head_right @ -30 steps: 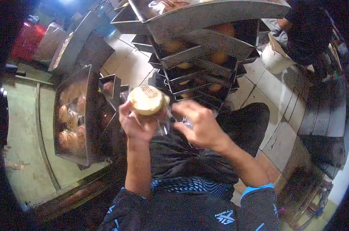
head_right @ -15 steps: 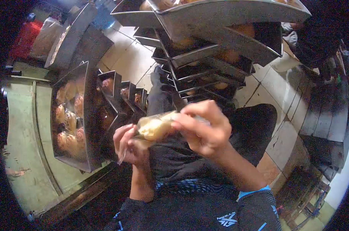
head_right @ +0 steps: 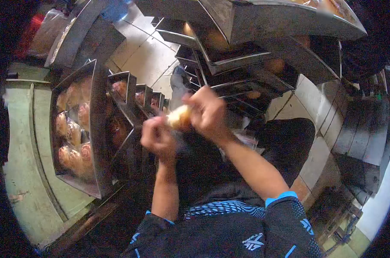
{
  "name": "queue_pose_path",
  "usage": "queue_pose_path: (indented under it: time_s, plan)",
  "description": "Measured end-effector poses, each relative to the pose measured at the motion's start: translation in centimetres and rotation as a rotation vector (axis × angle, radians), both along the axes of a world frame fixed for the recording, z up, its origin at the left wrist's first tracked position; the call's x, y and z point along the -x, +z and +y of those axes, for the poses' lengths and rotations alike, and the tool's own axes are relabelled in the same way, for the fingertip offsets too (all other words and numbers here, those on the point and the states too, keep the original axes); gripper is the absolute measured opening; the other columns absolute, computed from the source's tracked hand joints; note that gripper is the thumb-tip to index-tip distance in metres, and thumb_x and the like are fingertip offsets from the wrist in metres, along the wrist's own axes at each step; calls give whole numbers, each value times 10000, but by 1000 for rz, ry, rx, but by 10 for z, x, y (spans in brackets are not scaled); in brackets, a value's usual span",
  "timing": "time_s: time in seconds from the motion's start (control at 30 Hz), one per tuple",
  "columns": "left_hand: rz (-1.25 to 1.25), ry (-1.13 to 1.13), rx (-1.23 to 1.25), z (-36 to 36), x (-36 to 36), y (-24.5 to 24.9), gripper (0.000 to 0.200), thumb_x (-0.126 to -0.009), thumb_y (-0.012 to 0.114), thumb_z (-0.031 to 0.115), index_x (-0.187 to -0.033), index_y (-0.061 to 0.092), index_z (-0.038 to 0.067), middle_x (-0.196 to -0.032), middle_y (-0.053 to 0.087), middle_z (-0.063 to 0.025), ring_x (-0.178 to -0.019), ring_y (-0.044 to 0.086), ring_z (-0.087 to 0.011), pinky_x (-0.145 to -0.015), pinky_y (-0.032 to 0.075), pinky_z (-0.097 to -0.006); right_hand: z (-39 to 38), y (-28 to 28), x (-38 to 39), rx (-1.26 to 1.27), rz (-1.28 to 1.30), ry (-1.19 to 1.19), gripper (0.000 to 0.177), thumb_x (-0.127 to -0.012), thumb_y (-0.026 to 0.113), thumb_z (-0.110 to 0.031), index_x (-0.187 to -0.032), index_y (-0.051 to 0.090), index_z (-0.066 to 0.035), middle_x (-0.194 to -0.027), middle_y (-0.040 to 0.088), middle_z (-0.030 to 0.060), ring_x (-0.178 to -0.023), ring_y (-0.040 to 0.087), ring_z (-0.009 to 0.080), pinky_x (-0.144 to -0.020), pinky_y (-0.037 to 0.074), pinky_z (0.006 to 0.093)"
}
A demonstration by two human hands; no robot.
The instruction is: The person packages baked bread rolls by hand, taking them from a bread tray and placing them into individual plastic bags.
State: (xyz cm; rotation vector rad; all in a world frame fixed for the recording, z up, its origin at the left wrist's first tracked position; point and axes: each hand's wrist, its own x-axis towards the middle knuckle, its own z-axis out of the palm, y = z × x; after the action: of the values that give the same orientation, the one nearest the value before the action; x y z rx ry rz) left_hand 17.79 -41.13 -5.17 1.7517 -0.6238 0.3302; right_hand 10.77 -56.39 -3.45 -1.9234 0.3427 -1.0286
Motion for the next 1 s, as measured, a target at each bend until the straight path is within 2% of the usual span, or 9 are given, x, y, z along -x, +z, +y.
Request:
queue_pose_path:
  time_s: [0.17, 0.37, 0.4, 0.5, 0.6, 0.63, 0.77, 0.9, 1.0]
  plan:
    - [775, -56, 106, 55, 38, 16, 194, -957, 680, 160, -851, 719, 3, -717, 600, 17, -618, 455, -38, -545, 317, -209, 45, -33, 61, -306, 248, -230, 396, -982, 631, -192, -636, 512, -41, -596, 484, 21, -540, 426, 91, -504, 343, 292]
    - [383, 0, -236, 104, 98, -7, 135, -942, 681, 86, -871, 705, -26, -752, 682, -54, -677, 632, -93, -628, 507, -229, 58, -58, 127, -360, 930, 96, 241, -928, 639, -164, -755, 686, -3, -613, 613, 168, -565, 604, 179, -544, 423, 337]
    - [432, 0, -187, 105, 95, 0, 136, -935, 689, 81, -876, 698, -42, -760, 684, -61, -681, 634, -98, -629, 508, -234, 51, -44, 125, -261, 719, -33, 258, -888, 677, -204, -742, 674, 10, -698, 630, 214, -591, 628, 307, -565, 448, 387]
    - [524, 10, -84, 85, 65, 35, 153, -944, 686, 91, -853, 688, -31, -704, 656, -8, -610, 579, -49, -548, 437, -193, 25, 12, 105, -139, 372, 29, 142, -803, 759, -185, -902, 758, -83, -870, 724, 110, -804, 685, 261, -754, 512, 375]
    - [709, -90, -76, 58, 28, 47, 247, -955, 692, 181, -799, 704, -10, -670, 629, 19, -564, 514, -29, -521, 379, -191, 39, 33, 66, 204, 417, 341, 523, -742, 780, -170, -1240, 645, -86, -1175, 698, 114, -1138, 633, 280, -1096, 342, 593]
    - [686, -150, -133, 55, 16, 44, 324, -993, 635, 227, -788, 717, -10, -648, 613, 10, -561, 499, -44, -523, 376, -221, 43, 13, 58, 403, 516, 291, 592, -714, 792, -182, -1258, 622, -21, -1165, 693, 166, -1106, 651, 317, -1076, 400, 549]
    - [421, -3, -223, 54, 2, 43, 367, -1033, 535, 212, -821, 732, -14, -668, 533, -10, -607, 504, -110, -570, 402, -290, 12, 92, 61, -70, 456, 386, 694, -737, 793, -198, -1324, 529, 63, -1138, 656, 296, -1074, 659, 397, -994, 504, 370]
    - [235, 21, -63, 28, 24, 12, 374, -786, 775, 95, -1129, 637, 38, -906, 626, -77, -781, 581, -170, -710, 484, -296, -24, 201, 85, -174, -165, 256, 601, -877, 727, -297, -1326, 519, 44, -1239, 617, 182, -1145, 616, 269, -984, 499, 392]
    - [262, -392, -280, -23, 60, 18, 411, -786, 781, 165, -1139, 620, 31, -955, 646, -139, -852, 636, -256, -778, 518, -346, -98, 254, 40, 75, -476, -141, 391, -1017, 549, -277, -1229, 588, 50, -1175, 654, 154, -1058, 646, 224, -929, 509, 329]
